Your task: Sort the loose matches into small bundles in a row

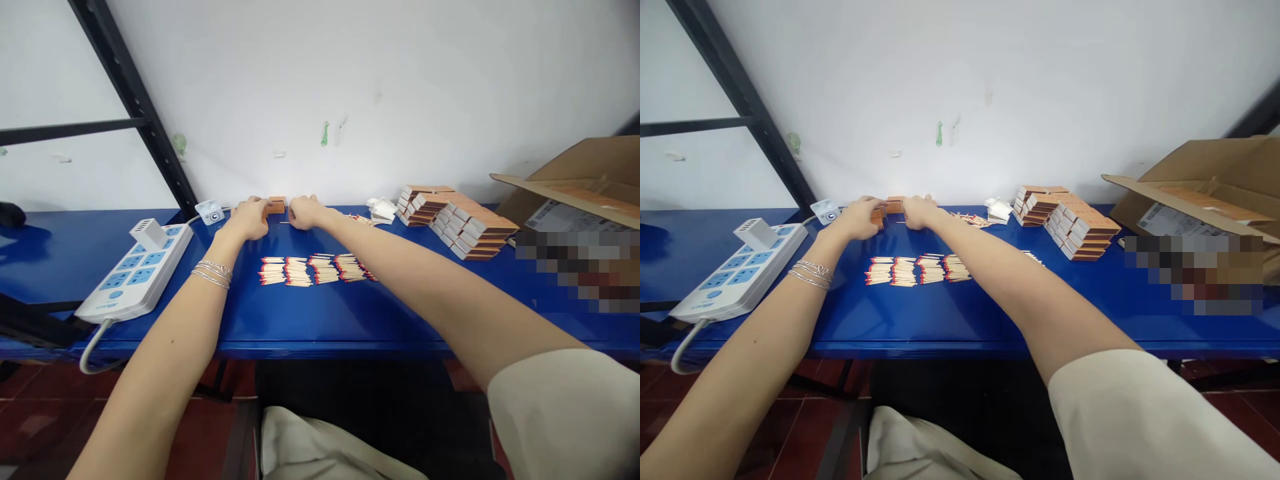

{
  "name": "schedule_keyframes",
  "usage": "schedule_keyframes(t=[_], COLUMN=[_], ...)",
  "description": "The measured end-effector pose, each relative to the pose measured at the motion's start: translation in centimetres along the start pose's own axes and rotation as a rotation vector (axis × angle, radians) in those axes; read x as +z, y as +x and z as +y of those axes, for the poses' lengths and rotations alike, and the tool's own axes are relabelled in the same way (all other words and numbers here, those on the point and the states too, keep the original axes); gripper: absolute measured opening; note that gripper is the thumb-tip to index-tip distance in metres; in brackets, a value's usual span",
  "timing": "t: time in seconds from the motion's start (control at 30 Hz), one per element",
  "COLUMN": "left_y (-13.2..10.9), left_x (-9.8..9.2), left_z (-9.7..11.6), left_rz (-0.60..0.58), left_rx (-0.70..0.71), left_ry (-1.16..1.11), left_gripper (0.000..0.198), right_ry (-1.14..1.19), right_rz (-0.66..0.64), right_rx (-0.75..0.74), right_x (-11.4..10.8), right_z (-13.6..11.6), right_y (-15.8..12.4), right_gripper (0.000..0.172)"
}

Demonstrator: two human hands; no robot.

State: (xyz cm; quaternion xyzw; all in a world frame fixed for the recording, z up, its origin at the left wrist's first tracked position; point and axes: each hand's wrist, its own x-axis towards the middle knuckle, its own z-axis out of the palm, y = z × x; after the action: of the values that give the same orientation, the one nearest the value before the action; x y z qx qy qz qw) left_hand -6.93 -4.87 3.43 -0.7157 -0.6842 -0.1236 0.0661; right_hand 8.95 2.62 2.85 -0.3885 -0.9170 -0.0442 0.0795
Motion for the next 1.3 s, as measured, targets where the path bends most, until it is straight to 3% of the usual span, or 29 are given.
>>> schedule_keyframes(t=[0.1, 0.23, 0.37, 0.57, 0.77, 0.9, 1.0, 1.13, 1.3], left_y=[-0.1, 0.2, -0.3, -1.4, -1.0, -1.3, -1.7, -1.7, -1.7], left_x=[0.1, 0.6, 0.4, 0.4, 1.3, 1.0, 0.7, 0.9, 1.0], left_z=[1.5, 3.0, 4.1, 6.5, 7.0, 7.3, 8.0, 9.2, 9.7], left_rz=[0.049, 0.02, 0.039, 0.066, 0.062, 0.085, 0.062, -0.062, -0.201], left_rx=[0.063, 0.203, 0.27, 0.364, 0.291, 0.362, 0.442, 0.496, 0.508], left_ry=[-0.004, -0.081, -0.167, -0.611, -0.875, -0.795, -0.618, -0.482, -0.493], left_gripper=[0.05, 0.032, 0.029, 0.02, 0.02, 0.017, 0.019, 0.021, 0.02], right_ry=[0.006, 0.027, 0.081, 0.469, 0.582, 0.601, 0.49, 0.389, 0.366], right_rz=[-0.069, -0.105, 0.008, 0.095, 0.184, 0.175, 0.159, 0.124, 0.094], right_rx=[-0.024, -0.035, -0.005, -0.013, -0.029, -0.084, -0.017, 0.112, 0.149], right_x=[-0.5, -1.1, -1.7, -2.4, -1.6, -1.8, -2.5, -3.1, -2.1], right_z=[0.9, 2.8, 4.4, 3.9, 3.4, 3.7, 4.8, 6.9, 7.7], right_y=[-1.4, -3.8, -6.6, -10.6, -11.1, -11.1, -11.4, -11.9, -11.8], right_gripper=[0.018, 0.012, 0.013, 0.017, 0.016, 0.017, 0.017, 0.021, 0.025])
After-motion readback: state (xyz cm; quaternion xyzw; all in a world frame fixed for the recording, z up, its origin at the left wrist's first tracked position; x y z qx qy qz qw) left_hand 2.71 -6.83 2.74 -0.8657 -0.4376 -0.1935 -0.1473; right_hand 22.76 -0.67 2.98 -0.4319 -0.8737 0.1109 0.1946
